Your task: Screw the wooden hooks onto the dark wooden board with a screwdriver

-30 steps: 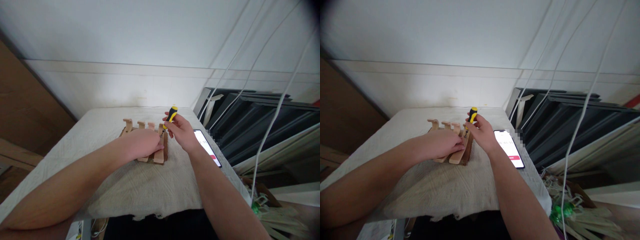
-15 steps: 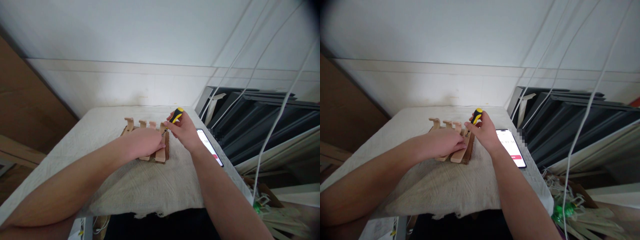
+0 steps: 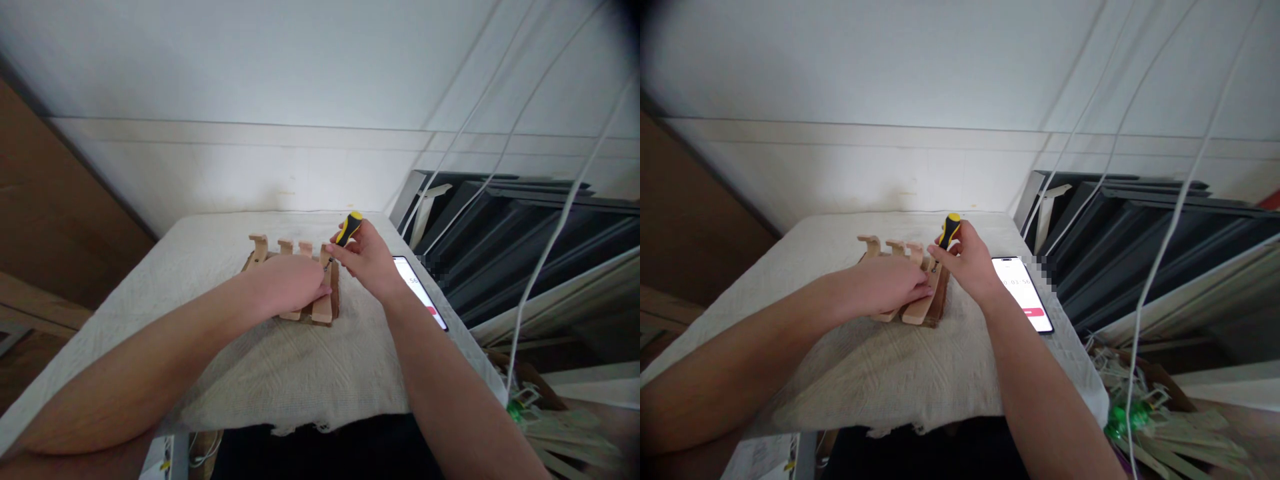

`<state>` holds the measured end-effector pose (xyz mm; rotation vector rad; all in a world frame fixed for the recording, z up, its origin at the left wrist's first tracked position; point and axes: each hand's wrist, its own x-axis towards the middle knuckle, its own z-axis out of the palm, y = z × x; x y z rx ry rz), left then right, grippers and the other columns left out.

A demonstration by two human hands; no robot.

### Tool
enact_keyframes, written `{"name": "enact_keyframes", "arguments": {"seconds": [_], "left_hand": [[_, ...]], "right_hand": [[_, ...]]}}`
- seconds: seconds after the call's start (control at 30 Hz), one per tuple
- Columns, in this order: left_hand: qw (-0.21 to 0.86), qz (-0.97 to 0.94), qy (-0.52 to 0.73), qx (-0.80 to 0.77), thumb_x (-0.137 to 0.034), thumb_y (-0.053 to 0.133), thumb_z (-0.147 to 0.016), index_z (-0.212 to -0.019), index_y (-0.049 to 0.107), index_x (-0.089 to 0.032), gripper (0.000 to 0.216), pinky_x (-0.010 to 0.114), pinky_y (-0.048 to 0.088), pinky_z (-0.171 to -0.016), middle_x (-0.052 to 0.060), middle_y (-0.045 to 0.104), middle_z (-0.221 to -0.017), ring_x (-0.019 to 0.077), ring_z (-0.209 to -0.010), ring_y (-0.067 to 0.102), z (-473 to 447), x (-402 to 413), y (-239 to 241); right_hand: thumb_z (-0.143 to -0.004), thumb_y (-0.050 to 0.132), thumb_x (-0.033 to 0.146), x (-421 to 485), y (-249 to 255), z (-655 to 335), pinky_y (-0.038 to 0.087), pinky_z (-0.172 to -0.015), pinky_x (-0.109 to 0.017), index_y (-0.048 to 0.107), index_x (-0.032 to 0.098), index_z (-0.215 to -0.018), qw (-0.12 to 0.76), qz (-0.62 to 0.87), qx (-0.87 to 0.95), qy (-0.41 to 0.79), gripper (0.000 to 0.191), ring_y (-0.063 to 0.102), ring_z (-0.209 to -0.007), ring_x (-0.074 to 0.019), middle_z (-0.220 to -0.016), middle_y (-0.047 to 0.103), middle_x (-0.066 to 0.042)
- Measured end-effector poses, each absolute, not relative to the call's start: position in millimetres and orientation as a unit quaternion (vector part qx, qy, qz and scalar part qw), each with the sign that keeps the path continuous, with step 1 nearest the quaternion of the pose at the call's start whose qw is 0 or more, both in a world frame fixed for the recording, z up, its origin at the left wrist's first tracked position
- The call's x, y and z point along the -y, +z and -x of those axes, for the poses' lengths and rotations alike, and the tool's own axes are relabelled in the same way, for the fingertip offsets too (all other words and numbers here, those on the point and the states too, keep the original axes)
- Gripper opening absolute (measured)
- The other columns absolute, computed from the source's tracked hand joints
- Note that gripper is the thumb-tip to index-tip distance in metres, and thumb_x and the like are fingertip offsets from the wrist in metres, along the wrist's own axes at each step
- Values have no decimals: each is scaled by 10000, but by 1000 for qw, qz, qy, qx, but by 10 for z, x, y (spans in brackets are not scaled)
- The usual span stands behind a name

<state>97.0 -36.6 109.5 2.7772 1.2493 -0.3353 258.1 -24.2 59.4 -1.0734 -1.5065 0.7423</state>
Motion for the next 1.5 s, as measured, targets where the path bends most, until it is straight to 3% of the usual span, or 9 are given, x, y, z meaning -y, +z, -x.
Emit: {"name": "enact_keyframes", "arguments": {"seconds": [0.13, 0.27, 0.4, 0.6, 0.7, 0.9, 1.23, 1.43, 1.5], "left_hand": [[24, -912, -99, -396, -458, 323, -950, -836, 687, -127, 505, 317, 455, -723, 106, 661, -768, 200, -695, 610, -955, 327, 1034], [28, -912, -101, -398, -447, 334, -945, -842, 684, -128, 484, 314, 461, -728, 97, 655, -741, 197, -700, 606, -949, 333, 1045], [28, -910, -105, -401, -458, 327, -943, -868, 690, -134, 492, 319, 467, -730, 104, 663, -759, 210, -720, 617, -955, 347, 1073], [30, -906, -114, -406, -459, 314, -940, -857, 701, -139, 508, 309, 464, -670, 123, 673, -782, 228, -713, 635, -965, 350, 1106], [24, -907, -109, -405, -469, 323, -938, -874, 703, -134, 511, 322, 468, -669, 137, 684, -797, 250, -740, 647, -961, 364, 1119], [24, -909, -105, -404, -438, 342, -938, -893, 702, -130, 476, 330, 480, -666, 143, 700, -814, 250, -746, 657, -957, 379, 1129], [16, -908, -95, -407, -498, 321, -936, -914, 711, -138, 531, 349, 492, -666, 145, 696, -808, 258, -736, 658, -953, 328, 1060], [18, -909, -100, -404, -460, 348, -930, -900, 717, -126, 499, 324, 475, -634, 154, 699, -802, 258, -727, 658, -968, 339, 1088], [12, -909, -99, -405, -466, 341, -930, -894, 720, -130, 507, 324, 469, -615, 153, 700, -787, 265, -721, 661, -969, 343, 1095]], "right_hand": [[-807, 593, 346, 278, 626, -2598, 452, -546, -277, 550, 211, -1096, 549, 427, 614, 373, 322, 579, -688, -132, -956, 668, -52], [-768, 660, 402, 243, 614, -2635, 455, -587, -297, 567, 196, -931, 535, 454, 637, 318, 279, 573, -700, -142, -864, 649, -33], [-687, 751, 420, 188, 555, -2631, 447, -598, -304, 511, 206, -834, 539, 491, 641, 239, 353, 530, -657, -129, -757, 566, 16], [-734, 670, 352, 244, 595, -2632, 395, -470, -265, 560, 199, -1035, 542, 458, 611, 350, 355, 487, -529, -79, -910, 618, -15], [-746, 615, 336, 275, 645, -2662, 373, -424, -258, 595, 184, -1010, 527, 439, 601, 409, 305, 479, -483, -77, -902, 644, -30], [-674, 743, 454, 209, 608, -2670, 361, -432, -242, 553, 190, -869, 511, 527, 617, 283, 379, 472, -518, -94, -704, 589, 7], [-761, 605, 310, 303, 663, -2638, 361, -362, -220, 544, 209, -1117, 535, 429, 596, 418, 375, 510, -482, -73, -1042, 681, -51], [-744, 687, 442, 271, 649, -2609, 304, -342, -205, 570, 192, -845, 534, 450, 588, 408, 293, 446, -417, -59, -691, 637, 13], [-733, 694, 433, 272, 653, -2598, 328, -358, -212, 570, 197, -846, 536, 439, 584, 424, 289, 460, -427, -66, -676, 616, 26]]}}
